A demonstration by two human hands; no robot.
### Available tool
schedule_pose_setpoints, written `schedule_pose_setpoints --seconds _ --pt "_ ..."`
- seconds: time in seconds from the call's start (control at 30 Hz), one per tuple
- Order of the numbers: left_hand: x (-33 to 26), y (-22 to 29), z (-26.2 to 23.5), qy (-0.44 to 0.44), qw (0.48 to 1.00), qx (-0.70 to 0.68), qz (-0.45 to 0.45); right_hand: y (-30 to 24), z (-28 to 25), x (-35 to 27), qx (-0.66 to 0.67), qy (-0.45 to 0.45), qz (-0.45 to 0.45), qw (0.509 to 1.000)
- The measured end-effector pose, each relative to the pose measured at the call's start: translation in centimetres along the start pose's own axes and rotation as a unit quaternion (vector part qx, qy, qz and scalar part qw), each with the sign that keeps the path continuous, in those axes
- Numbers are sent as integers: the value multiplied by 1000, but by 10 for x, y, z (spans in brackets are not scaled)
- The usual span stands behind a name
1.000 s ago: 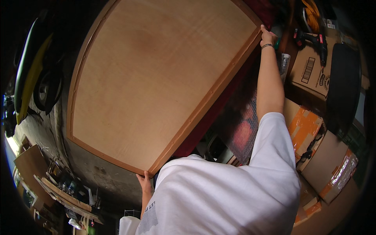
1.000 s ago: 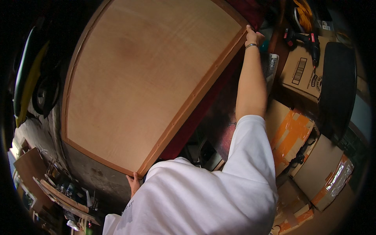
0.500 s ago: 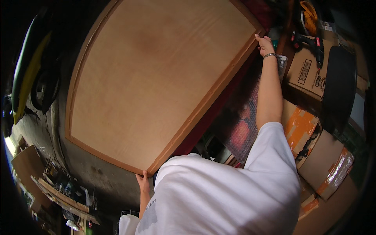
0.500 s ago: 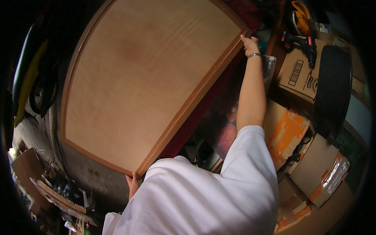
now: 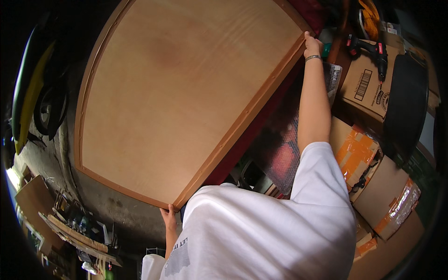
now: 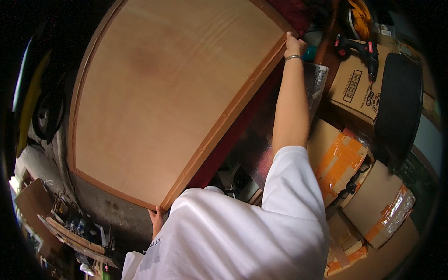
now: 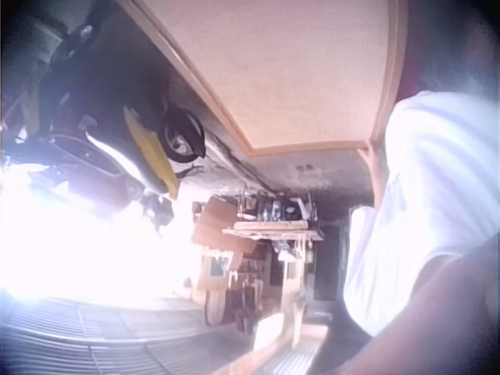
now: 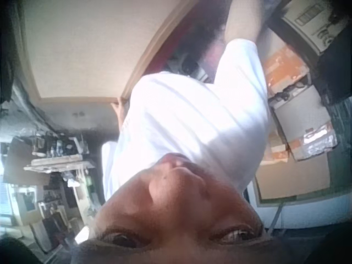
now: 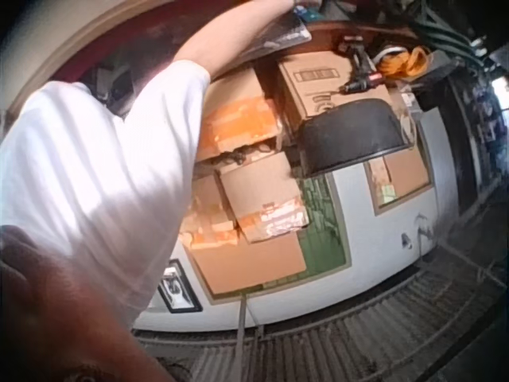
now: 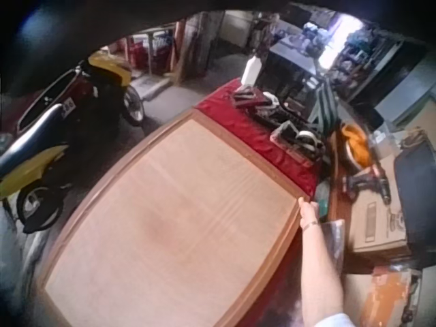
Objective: The person aligns a wooden frame onto a plywood sheet, measures and marks the plywood with a tape measure and marker, then uses a power drill to drive screws into the marked locations to secure the frame.
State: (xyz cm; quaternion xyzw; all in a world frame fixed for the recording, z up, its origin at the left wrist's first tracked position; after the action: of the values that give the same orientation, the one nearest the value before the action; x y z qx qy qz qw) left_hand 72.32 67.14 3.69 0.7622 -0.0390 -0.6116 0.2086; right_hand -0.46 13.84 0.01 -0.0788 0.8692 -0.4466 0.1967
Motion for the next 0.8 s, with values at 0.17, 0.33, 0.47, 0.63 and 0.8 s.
schedule_pose_setpoints --seconds 0.17,0.33,0.47,0.63,0.8 --pt "-1 1 4 5 1000 -7 12 -14 9 32 -40 31 -48 998" --pt "0 0 3 20 1000 10 7 -13 4 32 -101 15 -64 993" --pt "-1 13 10 15 1000 4 14 18 -23 30 -141 -105 -60 983" --pt "-2 0 4 24 1000 2 7 22 -31 -49 -153 -58 -84 983" --pt "0 -5 2 -2 1000 -9 7 19 -21 9 -102 -13 -99 990"
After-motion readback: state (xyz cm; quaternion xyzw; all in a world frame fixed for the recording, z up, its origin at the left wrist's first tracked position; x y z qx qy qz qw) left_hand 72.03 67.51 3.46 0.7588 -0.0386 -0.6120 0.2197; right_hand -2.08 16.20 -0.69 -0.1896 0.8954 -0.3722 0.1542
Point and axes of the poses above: each hand's wrist, its own x-axis towards the middle knuckle, its own z-axis out of the palm, y = z × x, the point moved 2 cm from there along x, towards the middle knuckle, and after that the axes turned 2 degrees about -z, right-handed, at the moved point
